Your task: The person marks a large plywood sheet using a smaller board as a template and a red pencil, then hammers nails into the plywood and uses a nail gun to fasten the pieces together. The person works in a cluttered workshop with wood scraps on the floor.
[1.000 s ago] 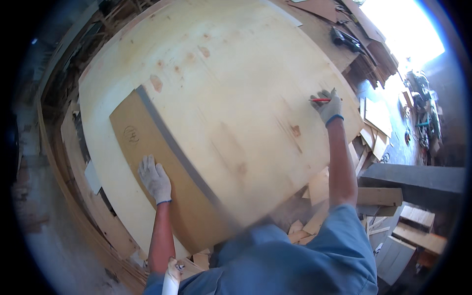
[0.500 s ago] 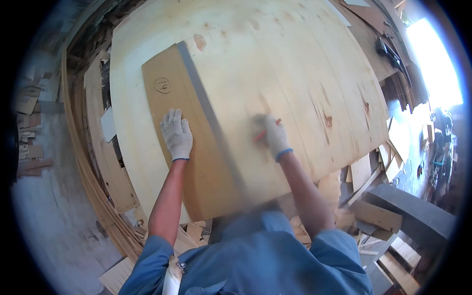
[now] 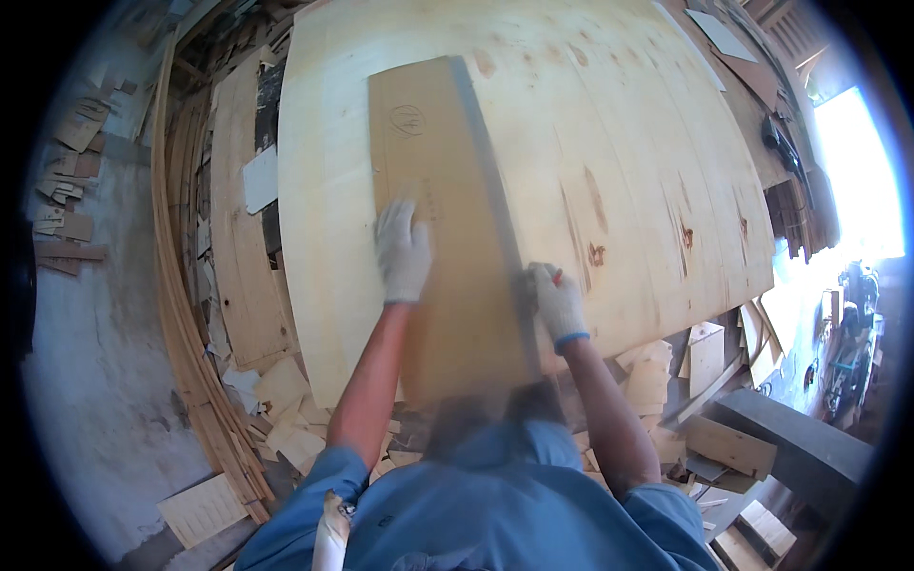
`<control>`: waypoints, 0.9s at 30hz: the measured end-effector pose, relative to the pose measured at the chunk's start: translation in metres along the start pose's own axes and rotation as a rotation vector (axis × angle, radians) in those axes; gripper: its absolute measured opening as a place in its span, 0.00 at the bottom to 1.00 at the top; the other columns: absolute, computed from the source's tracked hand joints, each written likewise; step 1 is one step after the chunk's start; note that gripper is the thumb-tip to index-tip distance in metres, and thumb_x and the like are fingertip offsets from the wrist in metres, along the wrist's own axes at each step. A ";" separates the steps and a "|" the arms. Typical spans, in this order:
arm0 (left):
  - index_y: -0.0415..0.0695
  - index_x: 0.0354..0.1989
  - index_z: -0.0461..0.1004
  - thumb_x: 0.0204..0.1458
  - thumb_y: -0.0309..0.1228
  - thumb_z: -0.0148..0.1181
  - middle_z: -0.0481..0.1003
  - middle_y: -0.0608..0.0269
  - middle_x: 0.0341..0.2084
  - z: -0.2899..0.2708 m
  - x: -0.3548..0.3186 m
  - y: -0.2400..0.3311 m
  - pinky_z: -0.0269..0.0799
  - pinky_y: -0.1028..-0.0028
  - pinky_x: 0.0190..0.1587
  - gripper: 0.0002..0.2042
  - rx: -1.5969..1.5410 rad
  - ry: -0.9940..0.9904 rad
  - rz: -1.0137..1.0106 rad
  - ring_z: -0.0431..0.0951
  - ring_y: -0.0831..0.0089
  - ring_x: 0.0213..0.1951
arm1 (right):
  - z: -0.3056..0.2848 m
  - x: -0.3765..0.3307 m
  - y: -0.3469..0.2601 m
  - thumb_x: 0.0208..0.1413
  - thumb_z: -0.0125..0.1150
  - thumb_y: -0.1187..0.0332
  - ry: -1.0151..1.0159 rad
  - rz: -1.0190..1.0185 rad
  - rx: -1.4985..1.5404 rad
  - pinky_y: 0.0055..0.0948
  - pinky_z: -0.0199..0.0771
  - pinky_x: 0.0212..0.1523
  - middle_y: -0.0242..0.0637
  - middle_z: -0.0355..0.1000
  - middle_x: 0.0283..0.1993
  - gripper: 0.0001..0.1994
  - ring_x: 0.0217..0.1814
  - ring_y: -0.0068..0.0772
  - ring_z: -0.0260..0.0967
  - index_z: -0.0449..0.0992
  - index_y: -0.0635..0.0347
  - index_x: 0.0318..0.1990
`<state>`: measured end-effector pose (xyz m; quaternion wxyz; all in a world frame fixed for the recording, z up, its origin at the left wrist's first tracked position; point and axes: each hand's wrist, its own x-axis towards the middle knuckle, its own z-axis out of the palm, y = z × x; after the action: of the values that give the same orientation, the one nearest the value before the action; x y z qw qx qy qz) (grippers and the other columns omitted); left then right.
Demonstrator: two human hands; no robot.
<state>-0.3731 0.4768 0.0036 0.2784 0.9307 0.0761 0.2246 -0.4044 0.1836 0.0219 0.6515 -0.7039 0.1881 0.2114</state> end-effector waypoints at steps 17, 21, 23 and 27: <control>0.38 0.66 0.73 0.68 0.32 0.55 0.73 0.41 0.67 -0.120 -0.158 -0.031 0.64 0.53 0.73 0.21 -0.224 -0.167 -0.444 0.71 0.46 0.69 | 0.034 -0.170 0.166 0.73 0.53 0.57 0.051 -0.220 -0.494 0.30 0.76 0.29 0.34 0.79 0.30 0.17 0.29 0.27 0.77 0.82 0.61 0.41; 0.35 0.65 0.74 0.69 0.35 0.54 0.75 0.44 0.64 -0.110 -0.178 -0.011 0.65 0.57 0.72 0.21 -0.313 -0.219 -0.524 0.73 0.52 0.68 | 0.000 -0.160 0.155 0.70 0.59 0.52 0.178 -0.027 -0.238 0.39 0.78 0.33 0.43 0.78 0.34 0.20 0.34 0.41 0.78 0.81 0.63 0.43; 0.33 0.68 0.73 0.69 0.35 0.55 0.75 0.49 0.66 -0.105 -0.188 0.001 0.63 0.62 0.73 0.23 -0.337 -0.327 -0.539 0.73 0.59 0.68 | -0.027 -0.166 0.130 0.70 0.59 0.49 0.243 0.195 -0.117 0.37 0.77 0.28 0.40 0.77 0.31 0.23 0.31 0.36 0.77 0.81 0.66 0.43; 0.32 0.66 0.74 0.71 0.36 0.54 0.76 0.53 0.65 -0.089 -0.200 0.029 0.65 0.63 0.72 0.22 -0.605 -0.338 -0.607 0.73 0.64 0.66 | -0.069 -0.172 0.082 0.72 0.58 0.52 0.282 0.177 -0.180 0.34 0.67 0.19 0.32 0.73 0.22 0.23 0.19 0.25 0.69 0.81 0.65 0.34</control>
<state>-0.5909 0.4428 0.0108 0.5994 0.7667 0.2298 -0.0100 -0.5897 0.1065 0.0512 0.5321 -0.7626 0.3190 0.1831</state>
